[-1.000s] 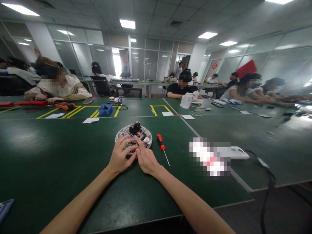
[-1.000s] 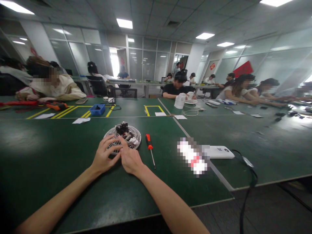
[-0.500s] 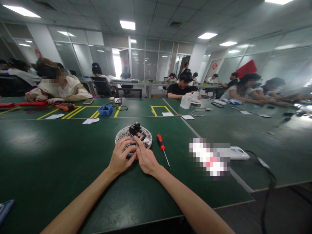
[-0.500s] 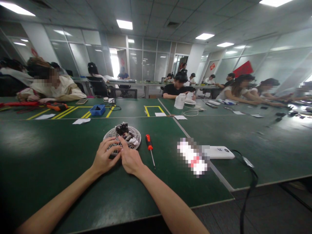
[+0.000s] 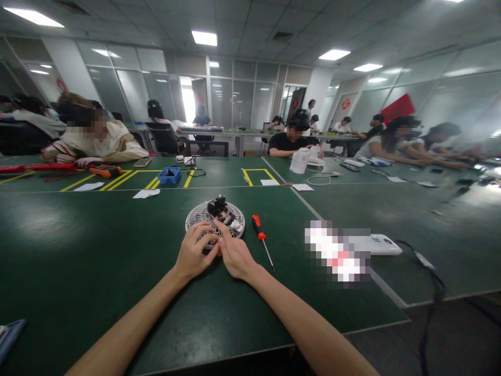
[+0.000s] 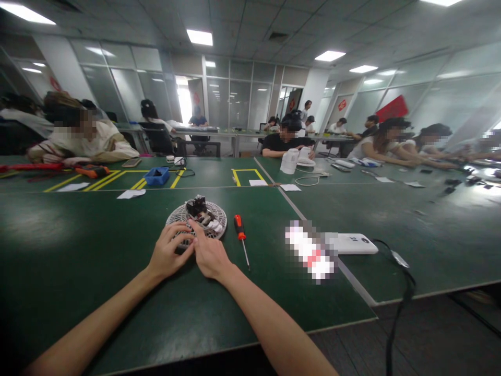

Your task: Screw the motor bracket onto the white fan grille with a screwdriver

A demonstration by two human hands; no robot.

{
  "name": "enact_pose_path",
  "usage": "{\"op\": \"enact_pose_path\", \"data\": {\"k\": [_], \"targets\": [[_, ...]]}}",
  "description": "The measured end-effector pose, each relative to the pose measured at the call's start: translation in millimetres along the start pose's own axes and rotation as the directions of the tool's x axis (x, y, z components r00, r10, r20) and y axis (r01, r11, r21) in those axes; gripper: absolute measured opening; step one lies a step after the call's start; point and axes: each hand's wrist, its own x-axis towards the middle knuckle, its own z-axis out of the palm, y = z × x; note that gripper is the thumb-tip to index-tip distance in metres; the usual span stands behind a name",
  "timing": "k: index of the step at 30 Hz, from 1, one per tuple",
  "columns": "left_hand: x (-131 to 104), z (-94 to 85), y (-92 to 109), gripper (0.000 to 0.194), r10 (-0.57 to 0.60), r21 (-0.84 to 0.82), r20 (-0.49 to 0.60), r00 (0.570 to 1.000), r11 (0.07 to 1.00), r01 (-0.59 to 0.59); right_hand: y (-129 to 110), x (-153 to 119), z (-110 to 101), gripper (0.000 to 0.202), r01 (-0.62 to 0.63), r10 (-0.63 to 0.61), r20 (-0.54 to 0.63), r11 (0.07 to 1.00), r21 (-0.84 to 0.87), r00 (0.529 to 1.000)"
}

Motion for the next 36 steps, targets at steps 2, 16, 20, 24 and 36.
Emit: {"op": "enact_pose_path", "data": {"k": [2,16,20,24,36], "targets": [[-0.5,0.4,-0.4,0.009,-0.003,-0.013,-0.001,1.0,1.0,0.003,-1.0,-0.1,0.0,0.054,-0.004,0.004,0.001,1.0,-0.007,1.0],[2.4,-4.9,-2.1,0.009,-0.055,-0.041,-0.019,0.998,0.998,0.054,15.2,5.7,-33.2,0.043,-0.158,0.158,-0.451,0.987,0.039,0.878],[2.6,-4.5,-1.6,0.014,-0.059,-0.048,-0.02,0.998,0.997,0.058,32.8,10.5,-44.1,0.043,-0.317,0.281,-0.491,0.948,0.011,0.824],[1.3,-3.2,-2.8,0.017,-0.083,-0.055,-0.011,0.997,0.995,0.082,42.7,13.8,-47.0,0.052,-0.483,0.368,-0.469,0.862,-0.151,0.803],[-0.9,-2.4,-3.2,0.02,-0.094,-0.052,-0.003,0.996,0.994,0.094,42.5,14.5,-57.0,0.064,-0.659,0.554,-0.364,0.681,-0.32,0.749]]}}
